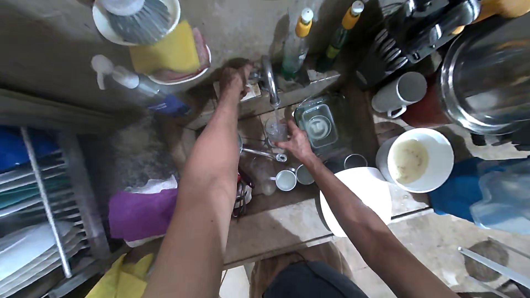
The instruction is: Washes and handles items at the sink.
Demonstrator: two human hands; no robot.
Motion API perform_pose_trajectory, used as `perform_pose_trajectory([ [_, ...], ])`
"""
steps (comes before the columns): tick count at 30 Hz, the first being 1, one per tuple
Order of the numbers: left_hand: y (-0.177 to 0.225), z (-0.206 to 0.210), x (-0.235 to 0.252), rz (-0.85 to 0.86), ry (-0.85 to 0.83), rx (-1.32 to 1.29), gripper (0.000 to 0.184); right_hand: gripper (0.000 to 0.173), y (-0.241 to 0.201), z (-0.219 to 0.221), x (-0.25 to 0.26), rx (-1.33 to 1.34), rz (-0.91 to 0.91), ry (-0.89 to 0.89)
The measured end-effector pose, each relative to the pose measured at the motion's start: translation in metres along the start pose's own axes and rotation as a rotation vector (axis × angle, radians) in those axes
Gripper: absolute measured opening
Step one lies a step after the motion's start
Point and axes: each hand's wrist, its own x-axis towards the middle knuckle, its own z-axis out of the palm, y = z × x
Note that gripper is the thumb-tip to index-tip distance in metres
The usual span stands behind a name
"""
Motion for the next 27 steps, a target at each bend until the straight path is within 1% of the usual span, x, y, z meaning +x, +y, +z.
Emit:
perform_pose_trajectory([
  [1,0.003,0.001,0.002,-0.027,0.008,0.001,0.062,0.080,0.001,0.001,0.000,0.000,0.007,0.001],
  [3,0.008,0.001,0.001,-0.057,-0.001,-0.022,0.056,0.080,0.002,0.001,0.000,0.007,0.012,0.001],
  [5,0.007,-0.001,-0.002,-0.042,-0.026,-0.084,0.047,0.081,0.005,0.001,-0.001,0.019,0.011,0.000],
  [9,0.001,-0.004,0.002,-0.035,-0.097,-0.219,0.039,0.083,0.006,0.000,-0.001,0.000,-0.006,-0.001],
  [13,-0.004,-0.003,0.007,-0.029,-0.145,-0.277,0.039,0.084,0.007,-0.002,-0.002,-0.011,-0.008,-0.004],
  [16,-0.004,-0.003,0.005,-0.031,-0.140,-0.304,0.038,0.085,0.006,-0.005,-0.002,-0.005,-0.011,-0.013],
  [20,-0.005,0.000,0.010,-0.045,-0.120,-0.295,0.036,0.083,0.003,-0.007,-0.003,0.016,-0.024,-0.013],
  [24,-0.005,0.001,0.007,-0.044,-0.094,-0.287,0.040,0.083,0.001,-0.011,-0.005,0.009,-0.032,0.001],
  [27,-0.004,0.001,0.003,-0.042,-0.083,-0.297,0.040,0.084,0.000,-0.017,-0.007,0.005,-0.044,0.004],
])
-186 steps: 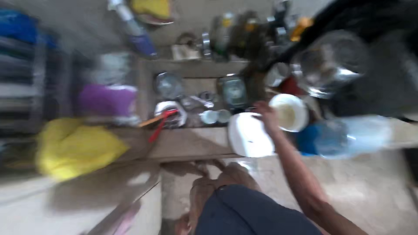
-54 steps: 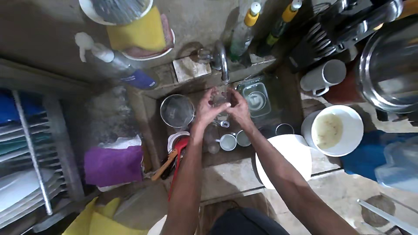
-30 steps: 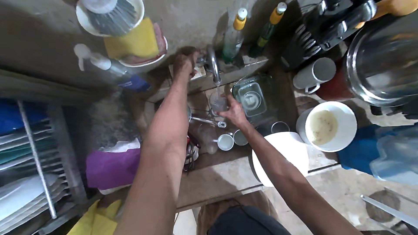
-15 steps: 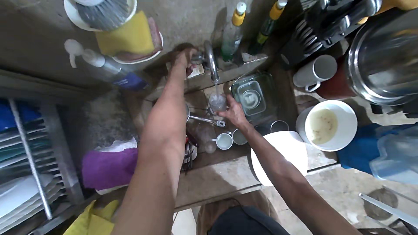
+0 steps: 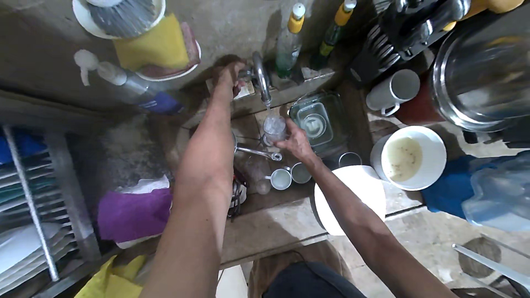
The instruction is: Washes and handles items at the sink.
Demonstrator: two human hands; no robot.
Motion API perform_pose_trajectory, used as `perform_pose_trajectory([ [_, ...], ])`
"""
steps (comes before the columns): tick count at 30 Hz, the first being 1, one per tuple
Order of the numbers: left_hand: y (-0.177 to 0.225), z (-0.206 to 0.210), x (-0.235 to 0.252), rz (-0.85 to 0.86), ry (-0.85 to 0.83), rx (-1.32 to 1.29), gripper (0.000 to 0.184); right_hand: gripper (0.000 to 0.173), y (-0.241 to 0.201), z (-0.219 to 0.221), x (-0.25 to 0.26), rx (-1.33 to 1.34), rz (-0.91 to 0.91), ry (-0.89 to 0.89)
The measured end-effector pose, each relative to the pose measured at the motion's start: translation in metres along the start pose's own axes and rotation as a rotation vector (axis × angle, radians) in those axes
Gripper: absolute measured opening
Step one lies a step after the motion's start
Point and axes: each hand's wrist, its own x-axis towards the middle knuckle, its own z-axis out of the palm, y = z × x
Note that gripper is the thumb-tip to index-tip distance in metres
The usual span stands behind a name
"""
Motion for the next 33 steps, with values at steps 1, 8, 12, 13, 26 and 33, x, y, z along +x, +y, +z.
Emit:
perform_pose_trajectory([
  [1,0.000,0.000,-0.001,0.001,0.008,0.003,0.040,0.085,0.000,-0.002,0.000,0.010,-0.007,-0.004],
  [8,0.003,0.004,-0.007,-0.001,0.004,0.005,0.036,0.083,-0.006,-0.008,0.000,0.061,-0.032,-0.042],
  [12,0.003,0.004,-0.013,0.011,-0.022,-0.055,0.034,0.081,-0.011,-0.009,0.003,0.067,-0.061,-0.058],
  [13,0.003,0.004,-0.013,0.014,-0.019,-0.060,0.035,0.080,-0.011,-0.009,0.004,0.073,-0.070,-0.056],
  [26,0.006,0.006,-0.016,-0.024,0.004,-0.052,0.027,0.076,0.001,-0.033,-0.006,0.165,-0.019,-0.050],
  [33,0.001,0.002,-0.020,0.026,-0.026,-0.128,0.023,0.072,-0.018,-0.069,-0.018,0.421,-0.046,-0.042],
])
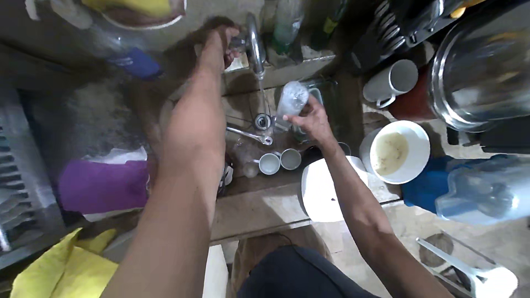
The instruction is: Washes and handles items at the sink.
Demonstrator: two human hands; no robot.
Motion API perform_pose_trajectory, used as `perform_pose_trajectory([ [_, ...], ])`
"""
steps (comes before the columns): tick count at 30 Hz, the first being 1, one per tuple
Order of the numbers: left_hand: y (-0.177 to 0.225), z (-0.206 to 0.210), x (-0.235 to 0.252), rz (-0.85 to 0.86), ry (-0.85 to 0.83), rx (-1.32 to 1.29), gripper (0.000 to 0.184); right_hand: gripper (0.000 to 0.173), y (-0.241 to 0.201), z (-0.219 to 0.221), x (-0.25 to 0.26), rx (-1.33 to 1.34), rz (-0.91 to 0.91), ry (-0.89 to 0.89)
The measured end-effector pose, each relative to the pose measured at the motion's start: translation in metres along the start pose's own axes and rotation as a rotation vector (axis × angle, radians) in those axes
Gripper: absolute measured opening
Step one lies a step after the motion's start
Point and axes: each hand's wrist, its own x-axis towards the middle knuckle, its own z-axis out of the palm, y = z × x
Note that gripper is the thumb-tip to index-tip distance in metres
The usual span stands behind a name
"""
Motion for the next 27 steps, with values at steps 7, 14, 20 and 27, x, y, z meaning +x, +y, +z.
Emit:
perform_pose_trajectory([
  [7,-0.006,-0.004,0.012,-0.009,0.000,-0.010,0.030,0.073,-0.027,-0.017,-0.002,-0.053,-0.048,0.016],
  [14,-0.013,-0.008,0.003,0.129,-0.044,-0.056,0.027,0.071,-0.041,-0.023,-0.010,-0.029,-0.094,0.012],
  [20,-0.014,-0.006,0.006,0.118,-0.018,-0.025,0.030,0.071,-0.043,-0.024,-0.017,0.006,-0.131,0.007],
  [27,-0.011,-0.008,-0.008,0.107,-0.006,-0.019,0.036,0.074,-0.051,-0.025,-0.031,0.012,-0.123,0.012],
])
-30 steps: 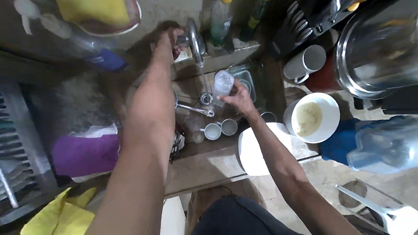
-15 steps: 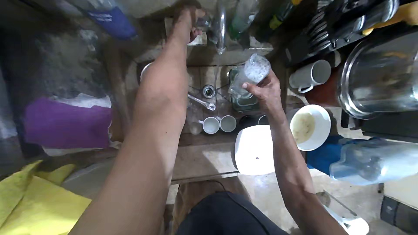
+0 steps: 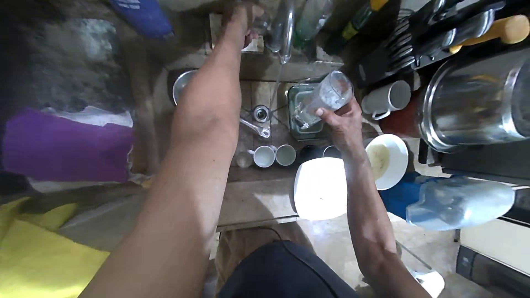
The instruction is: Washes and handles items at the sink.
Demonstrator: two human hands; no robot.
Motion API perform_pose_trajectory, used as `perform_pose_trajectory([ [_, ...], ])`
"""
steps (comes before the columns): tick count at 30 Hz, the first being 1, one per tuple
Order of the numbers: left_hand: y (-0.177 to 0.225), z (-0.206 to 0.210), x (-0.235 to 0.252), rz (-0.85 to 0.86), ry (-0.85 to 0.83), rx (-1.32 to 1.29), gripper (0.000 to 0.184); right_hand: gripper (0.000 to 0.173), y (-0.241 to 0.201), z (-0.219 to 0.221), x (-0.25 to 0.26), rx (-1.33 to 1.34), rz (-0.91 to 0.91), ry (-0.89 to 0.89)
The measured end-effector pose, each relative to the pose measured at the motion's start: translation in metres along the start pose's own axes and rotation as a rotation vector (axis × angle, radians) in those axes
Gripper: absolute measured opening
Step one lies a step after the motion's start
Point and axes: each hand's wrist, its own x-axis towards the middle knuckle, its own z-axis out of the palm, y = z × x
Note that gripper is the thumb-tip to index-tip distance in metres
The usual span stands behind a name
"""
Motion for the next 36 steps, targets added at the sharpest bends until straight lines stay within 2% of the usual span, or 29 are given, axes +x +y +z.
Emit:
perform_pose_trajectory([
  [10,-0.007,0.008,0.016,0.005,0.030,0.015,0.044,0.077,-0.009,-0.001,-0.018,-0.078,-0.033,-0.011],
  [16,-0.002,0.013,0.019,-0.075,0.044,0.031,0.047,0.079,-0.019,-0.004,-0.050,-0.203,0.009,-0.051],
  [21,-0.018,0.009,0.023,0.055,0.104,0.009,0.051,0.080,-0.012,-0.011,-0.062,-0.209,0.018,-0.065],
  [24,-0.028,-0.001,0.022,0.150,0.205,0.128,0.055,0.084,-0.009,-0.014,-0.068,-0.238,0.009,-0.074],
  [26,-0.033,-0.013,-0.004,0.199,0.328,0.189,0.056,0.085,-0.007,-0.015,-0.071,-0.232,0.016,-0.079],
  [29,-0.062,-0.038,-0.067,0.412,0.366,0.268,0.046,0.084,-0.002,-0.014,-0.077,-0.217,0.011,-0.082],
  [31,-0.089,-0.046,-0.126,0.484,0.381,0.282,0.040,0.086,-0.003,-0.012,-0.088,-0.218,0.035,-0.088],
  [34,-0.141,-0.047,-0.215,0.454,0.369,0.319,0.038,0.086,0.004,-0.005,-0.098,-0.221,0.012,-0.094],
  [36,-0.181,-0.047,-0.250,0.401,0.353,0.361,0.037,0.083,0.011,0.002,-0.102,-0.232,-0.021,-0.085],
])
